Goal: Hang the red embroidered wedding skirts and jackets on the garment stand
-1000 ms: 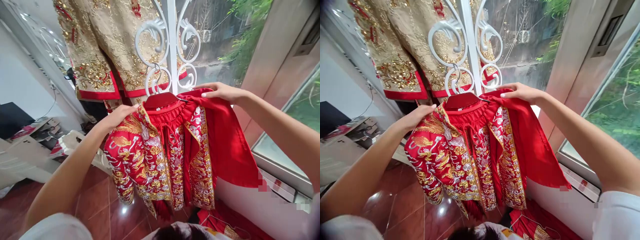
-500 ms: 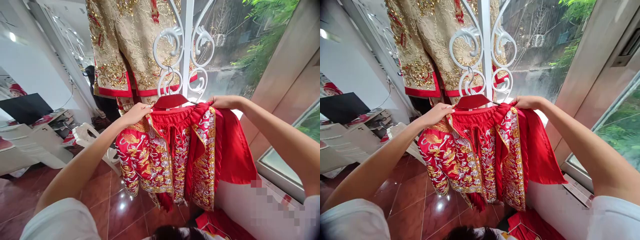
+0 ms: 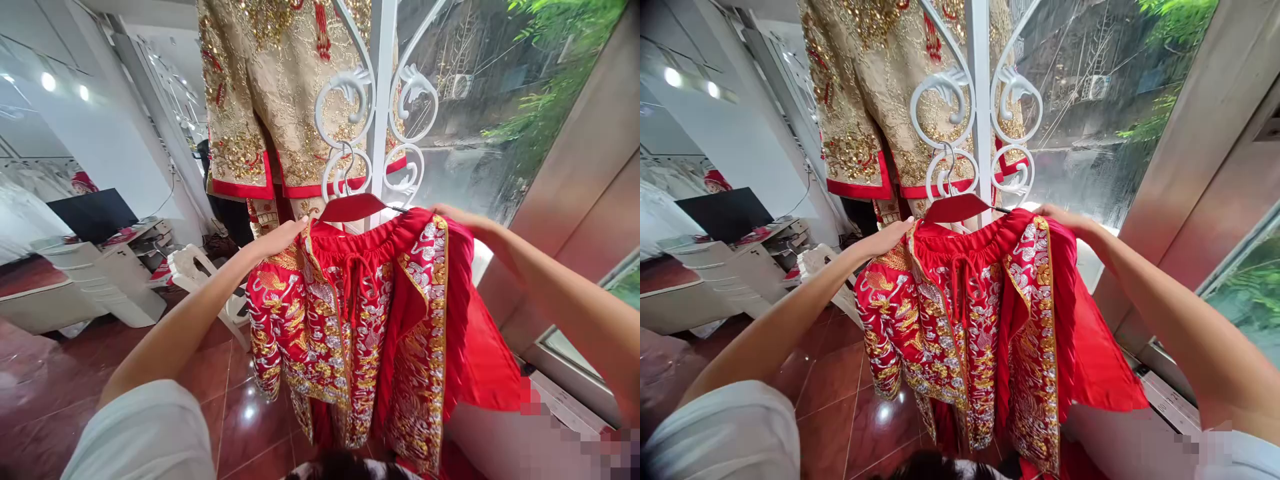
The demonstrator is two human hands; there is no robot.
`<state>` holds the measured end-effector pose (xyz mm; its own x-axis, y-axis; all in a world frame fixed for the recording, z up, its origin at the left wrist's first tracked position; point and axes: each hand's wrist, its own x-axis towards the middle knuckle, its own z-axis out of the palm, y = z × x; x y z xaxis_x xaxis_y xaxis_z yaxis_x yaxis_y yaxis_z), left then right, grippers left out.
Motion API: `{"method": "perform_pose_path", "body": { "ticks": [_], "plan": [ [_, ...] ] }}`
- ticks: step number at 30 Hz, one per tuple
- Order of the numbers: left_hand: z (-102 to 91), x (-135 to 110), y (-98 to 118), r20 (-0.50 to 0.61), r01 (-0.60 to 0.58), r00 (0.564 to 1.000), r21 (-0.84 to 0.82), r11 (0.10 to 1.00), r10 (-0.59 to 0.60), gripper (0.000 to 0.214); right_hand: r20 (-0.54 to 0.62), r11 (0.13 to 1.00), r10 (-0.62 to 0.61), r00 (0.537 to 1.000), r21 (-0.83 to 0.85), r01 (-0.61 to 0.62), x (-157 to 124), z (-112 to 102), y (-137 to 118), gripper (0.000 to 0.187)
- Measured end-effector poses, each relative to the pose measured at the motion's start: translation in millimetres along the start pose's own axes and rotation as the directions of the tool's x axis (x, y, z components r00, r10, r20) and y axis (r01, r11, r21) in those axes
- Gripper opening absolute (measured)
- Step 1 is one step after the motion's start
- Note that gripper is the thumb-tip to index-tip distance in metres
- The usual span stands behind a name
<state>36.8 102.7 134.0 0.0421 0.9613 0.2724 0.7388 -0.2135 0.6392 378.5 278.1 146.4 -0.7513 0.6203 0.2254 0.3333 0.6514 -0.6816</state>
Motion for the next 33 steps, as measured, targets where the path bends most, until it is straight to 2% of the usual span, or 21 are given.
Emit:
{"method": "perform_pose_path", "body": {
  "ticks": [1, 3, 5, 7, 8, 9, 10, 12, 14, 15, 16, 17, 19, 21, 23, 25, 28, 29, 30, 32, 33],
  "plan": [
    [2.4, -4, 2, -0.029, 0.002, 1.000, 0.053, 0.999, 0.000, 0.067, -0.037, 0.999, -0.017, 0.999, -0.034, 0.016, 0, -3, -5, 0.028],
    [6.8, -14, 7, -0.120, -0.007, 0.992, 0.179, 0.984, 0.029, 0.067, -0.229, 0.976, -0.096, 0.969, -0.211, 0.047, 0, -2, -19, 0.026],
    [10.3, -27, 12, -0.221, -0.001, 0.973, 0.306, 0.952, 0.072, 0.061, -0.461, 0.901, -0.229, 0.857, -0.435, 0.007, -3, 5, -34, 0.030],
    [12.4, -37, 16, -0.274, 0.001, 0.956, 0.371, 0.929, 0.108, 0.053, -0.561, 0.843, -0.317, 0.765, -0.535, -0.043, -7, 15, -44, 0.035],
    [12.5, -40, 18, -0.278, -0.011, 0.953, 0.367, 0.930, 0.121, 0.050, -0.579, 0.845, -0.330, 0.746, -0.533, -0.040, -7, 20, -46, 0.037],
    [12.0, -40, 19, -0.277, -0.025, 0.953, 0.337, 0.941, 0.124, 0.046, -0.575, 0.866, -0.322, 0.752, -0.500, -0.011, -7, 23, -47, 0.037],
    [10.8, -38, 19, -0.278, -0.034, 0.954, 0.277, 0.960, 0.113, 0.044, -0.551, 0.898, -0.291, 0.782, -0.439, 0.025, -6, 24, -46, 0.036],
    [6.4, -27, 19, -0.298, -0.009, 0.954, 0.074, 0.997, 0.030, 0.042, -0.441, 0.966, -0.154, 0.884, -0.255, 0.041, -1, 22, -40, 0.034],
    [0.5, -10, 18, -0.234, 0.086, 0.963, -0.192, 0.978, -0.131, 0.040, -0.172, 0.997, 0.046, 0.984, -0.056, -0.057, 5, 17, -34, 0.038],
    [-2.5, -1, 18, -0.152, 0.147, 0.968, -0.300, 0.943, -0.199, 0.039, -0.009, 0.993, 0.122, 0.993, 0.009, -0.122, 7, 15, -31, 0.039],
    [-5.2, 8, 19, -0.050, 0.209, 0.968, -0.373, 0.904, -0.245, 0.037, 0.121, 0.984, 0.166, 0.979, 0.045, -0.173, 10, 13, -30, 0.040],
    [-7.1, 15, 19, 0.040, 0.269, 0.960, -0.407, 0.873, -0.277, 0.034, 0.201, 0.978, 0.189, 0.961, 0.051, -0.203, 12, 11, -29, 0.039],
    [-8.3, 23, 21, 0.103, 0.328, 0.944, -0.403, 0.855, -0.313, 0.026, 0.182, 0.979, 0.199, 0.963, 0.010, -0.204, 16, 11, -28, 0.039],
    [-5.4, 23, 21, -0.023, 0.267, 0.957, -0.330, 0.905, -0.290, 0.022, 0.040, 0.985, 0.167, 0.985, -0.053, -0.165, 17, 12, -29, 0.036],
    [0.6, 17, 21, -0.234, 0.117, 0.960, -0.150, 0.982, -0.150, 0.026, -0.075, 0.988, 0.099, 0.992, -0.109, -0.107, 16, 16, -30, 0.031],
    [7.1, 7, 19, -0.409, -0.041, 0.910, 0.057, 0.998, 0.061, 0.029, -0.186, 0.982, -0.032, 0.982, -0.187, -0.003, 12, 19, -32, 0.032],
    [9.6, -6, 18, -0.535, -0.171, 0.810, 0.179, 0.969, 0.242, 0.028, -0.324, 0.932, -0.294, 0.899, -0.305, 0.195, 6, 21, -36, 0.037],
    [7.1, -7, 19, -0.531, -0.181, 0.811, 0.175, 0.968, 0.247, 0.028, -0.313, 0.925, -0.323, 0.893, -0.305, 0.227, 6, 20, -38, 0.035],
    [3.0, -6, 20, -0.494, -0.172, 0.840, 0.149, 0.974, 0.224, 0.028, -0.251, 0.932, -0.300, 0.920, -0.284, 0.226, 7, 18, -39, 0.033],
    [-8.2, 2, 24, -0.338, -0.101, 0.935, 0.040, 0.994, 0.108, 0.024, 0.034, 0.970, -0.139, 0.990, -0.197, 0.143, 14, 14, -44, 0.029],
    [-14.0, 9, 26, -0.233, -0.038, 0.972, -0.031, 0.999, 0.030, 0.021, 0.202, 0.984, -0.054, 0.978, -0.154, 0.087, 20, 12, -46, 0.029]
  ]
}}
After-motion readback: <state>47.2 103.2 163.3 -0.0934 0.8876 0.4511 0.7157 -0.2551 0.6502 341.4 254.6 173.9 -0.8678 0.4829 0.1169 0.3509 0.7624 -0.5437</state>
